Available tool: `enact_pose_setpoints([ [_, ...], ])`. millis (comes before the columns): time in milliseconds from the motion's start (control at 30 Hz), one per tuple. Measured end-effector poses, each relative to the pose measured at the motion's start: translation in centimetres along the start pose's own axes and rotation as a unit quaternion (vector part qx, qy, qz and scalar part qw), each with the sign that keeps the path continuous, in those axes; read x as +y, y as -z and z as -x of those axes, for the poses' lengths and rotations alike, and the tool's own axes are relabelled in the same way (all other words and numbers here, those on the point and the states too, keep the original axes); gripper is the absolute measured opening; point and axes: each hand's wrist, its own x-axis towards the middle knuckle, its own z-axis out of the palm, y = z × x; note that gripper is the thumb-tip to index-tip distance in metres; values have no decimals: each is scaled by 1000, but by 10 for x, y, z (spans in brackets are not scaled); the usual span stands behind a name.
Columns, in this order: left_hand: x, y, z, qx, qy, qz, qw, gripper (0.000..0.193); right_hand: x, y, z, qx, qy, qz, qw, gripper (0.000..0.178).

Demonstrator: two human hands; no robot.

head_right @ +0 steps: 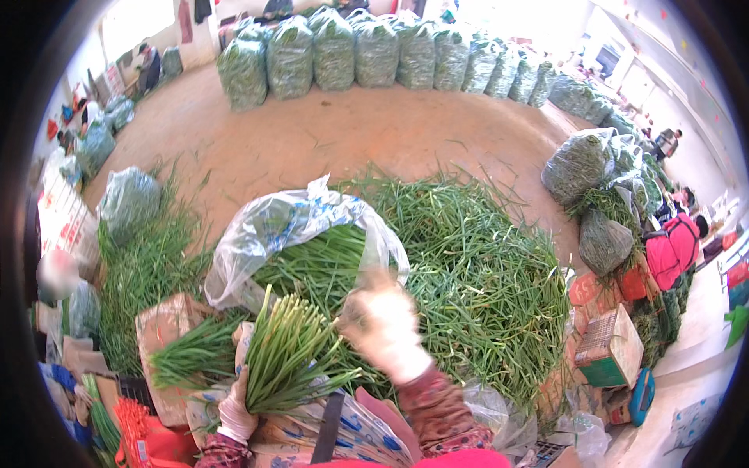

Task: The person sorts through green chives by hand, removing debris and aligning the stalks into bundles. They secure a bundle with a red tie and place it aside among other piles of vegetables.

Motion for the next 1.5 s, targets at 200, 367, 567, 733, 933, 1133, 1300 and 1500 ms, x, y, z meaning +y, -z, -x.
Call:
enact_pose_setpoints([
  [200, 8, -24, -3, 30, -49, -13, 998, 87, 17, -52, -13, -190, -136, 4, 972, 55],
  [367, 14, -3, 0, 44, -52, -4, 998, 70, 47, -65, -3, -242, -77, -296, 921, 53],
  [567, 15, -5, -6, 38, -63, -43, 996, 68, 31, -51, 3, -187, -137, -189, 954, 44],
  [733, 10, 0, -14, -1, -78, -115, 990, 72, 15, -75, 8, -252, -97, 116, 956, 26],
  [933, 1, 2, -18, -26, -75, -109, 991, 81, 39, -76, 26, -195, -206, 98, 954, 20],
  [1133, 11, 17, -18, 21, -89, 56, 994, 73, 98, -2, 37, -161, -263, 3, 951, 39],
  [1300, 29, 21, -28, -122, -77, 231, 962, 61, 70, -14, 4, -157, -17, -338, 928, 74],
  [1500, -83, -18, 4, -262, 84, 469, 839, 75, 51, -63, -16, -192, -163, -601, 758, 73],
])
